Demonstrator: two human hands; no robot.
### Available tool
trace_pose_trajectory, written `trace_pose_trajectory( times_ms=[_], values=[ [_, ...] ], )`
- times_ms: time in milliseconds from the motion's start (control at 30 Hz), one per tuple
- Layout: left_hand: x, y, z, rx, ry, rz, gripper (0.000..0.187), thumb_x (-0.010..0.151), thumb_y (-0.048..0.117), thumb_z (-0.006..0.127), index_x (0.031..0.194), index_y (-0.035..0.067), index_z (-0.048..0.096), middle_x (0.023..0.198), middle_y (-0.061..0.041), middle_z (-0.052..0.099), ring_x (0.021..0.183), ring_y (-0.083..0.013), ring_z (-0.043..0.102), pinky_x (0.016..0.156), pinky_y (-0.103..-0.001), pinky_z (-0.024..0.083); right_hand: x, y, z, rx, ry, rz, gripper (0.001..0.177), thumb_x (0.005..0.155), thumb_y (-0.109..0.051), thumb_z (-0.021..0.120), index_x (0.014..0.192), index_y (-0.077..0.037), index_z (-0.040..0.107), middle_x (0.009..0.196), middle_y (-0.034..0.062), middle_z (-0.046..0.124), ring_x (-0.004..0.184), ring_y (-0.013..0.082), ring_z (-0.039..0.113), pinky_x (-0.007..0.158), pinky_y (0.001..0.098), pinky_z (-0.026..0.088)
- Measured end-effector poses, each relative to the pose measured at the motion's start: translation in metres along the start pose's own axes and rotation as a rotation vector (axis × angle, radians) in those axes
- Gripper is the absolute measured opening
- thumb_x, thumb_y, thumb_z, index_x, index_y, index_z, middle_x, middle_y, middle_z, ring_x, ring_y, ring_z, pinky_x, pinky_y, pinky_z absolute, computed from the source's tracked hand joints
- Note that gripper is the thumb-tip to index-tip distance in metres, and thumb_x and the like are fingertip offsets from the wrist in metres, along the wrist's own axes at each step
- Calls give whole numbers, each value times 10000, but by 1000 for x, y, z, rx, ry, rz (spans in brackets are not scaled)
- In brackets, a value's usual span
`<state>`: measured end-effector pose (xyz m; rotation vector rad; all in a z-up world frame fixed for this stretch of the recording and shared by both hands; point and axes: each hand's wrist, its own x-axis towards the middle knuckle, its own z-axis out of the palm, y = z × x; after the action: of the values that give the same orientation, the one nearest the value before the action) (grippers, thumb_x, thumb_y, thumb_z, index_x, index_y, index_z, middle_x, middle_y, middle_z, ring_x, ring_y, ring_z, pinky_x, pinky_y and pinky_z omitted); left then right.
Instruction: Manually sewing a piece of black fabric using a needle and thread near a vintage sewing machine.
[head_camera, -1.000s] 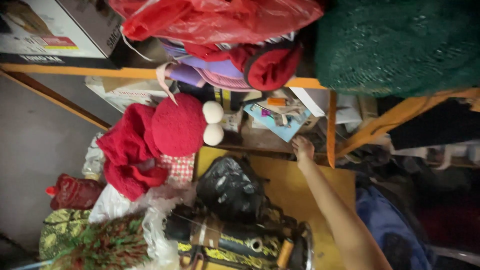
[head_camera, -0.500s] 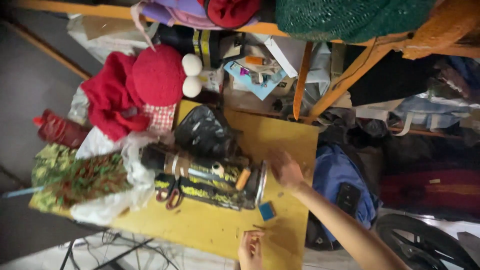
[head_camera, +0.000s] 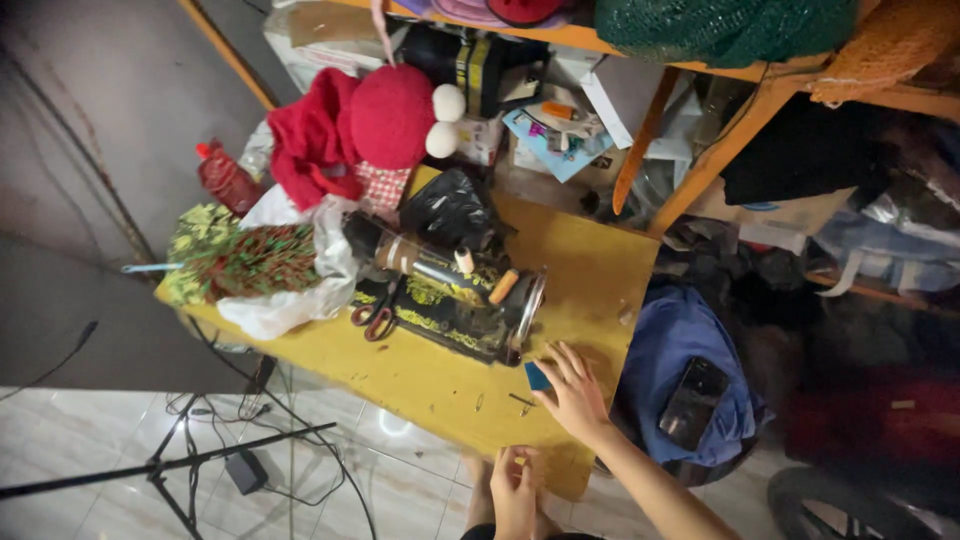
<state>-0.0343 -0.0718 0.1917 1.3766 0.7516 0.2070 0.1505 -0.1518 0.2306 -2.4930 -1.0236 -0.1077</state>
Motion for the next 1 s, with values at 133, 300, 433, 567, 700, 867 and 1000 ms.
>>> trace_pose_trajectory(
  times_ms=[133,300,433,567,700,867,1000],
  values=[
    [-10,13,-4,24,30,-21,205,870,-76,582,962,47,717,977,-2,616,691,-109,536,604,-252,481,-19,3,4,-56,-13,-36,574,855,-395,736,1351,-139,602,1478,108,505,1432,337,377,1137,527,338],
    [-19,6,-11,45,61,13,219,866,-83,582,980,54,709,976,-5,614,722,-109,555,653,-251,485,-31,-10,-15,1,13,-139,470,842,-345,732,1244,-112,656,1447,128,529,1389,350,420,1099,509,371],
    [-25,13,-15,12,84,16,197,883,-75,580,973,52,700,969,-1,612,721,-109,564,659,-252,486,-15,-5,2,81,67,10,223,875,-259,741,1056,-128,738,1165,68,678,1153,292,596,930,431,493],
    [-26,8,-21,0,122,-17,179,895,-64,587,962,58,700,937,1,620,688,-113,535,640,-254,472,15,13,39,232,199,81,151,823,-164,753,959,-109,716,945,57,669,1023,297,608,886,430,501],
    [-25,-3,-34,38,192,65,179,883,-74,598,945,53,709,905,-5,608,675,-107,502,631,-251,444,32,12,55,315,96,273,158,792,-198,800,914,-142,718,842,42,648,934,270,610,799,414,509],
    [-27,0,-47,-49,219,65,186,877,-86,574,942,38,696,906,-9,601,687,-107,502,633,-261,437,34,5,52,246,38,356,137,807,-230,799,872,-152,707,814,16,654,949,258,605,772,404,523],
    [-20,-5,-45,-9,218,36,184,877,-75,580,942,40,708,895,-11,615,694,-116,516,646,-261,445,29,16,59,233,64,287,146,834,-241,792,839,-132,696,849,21,636,949,255,600,770,410,519]
  ],
)
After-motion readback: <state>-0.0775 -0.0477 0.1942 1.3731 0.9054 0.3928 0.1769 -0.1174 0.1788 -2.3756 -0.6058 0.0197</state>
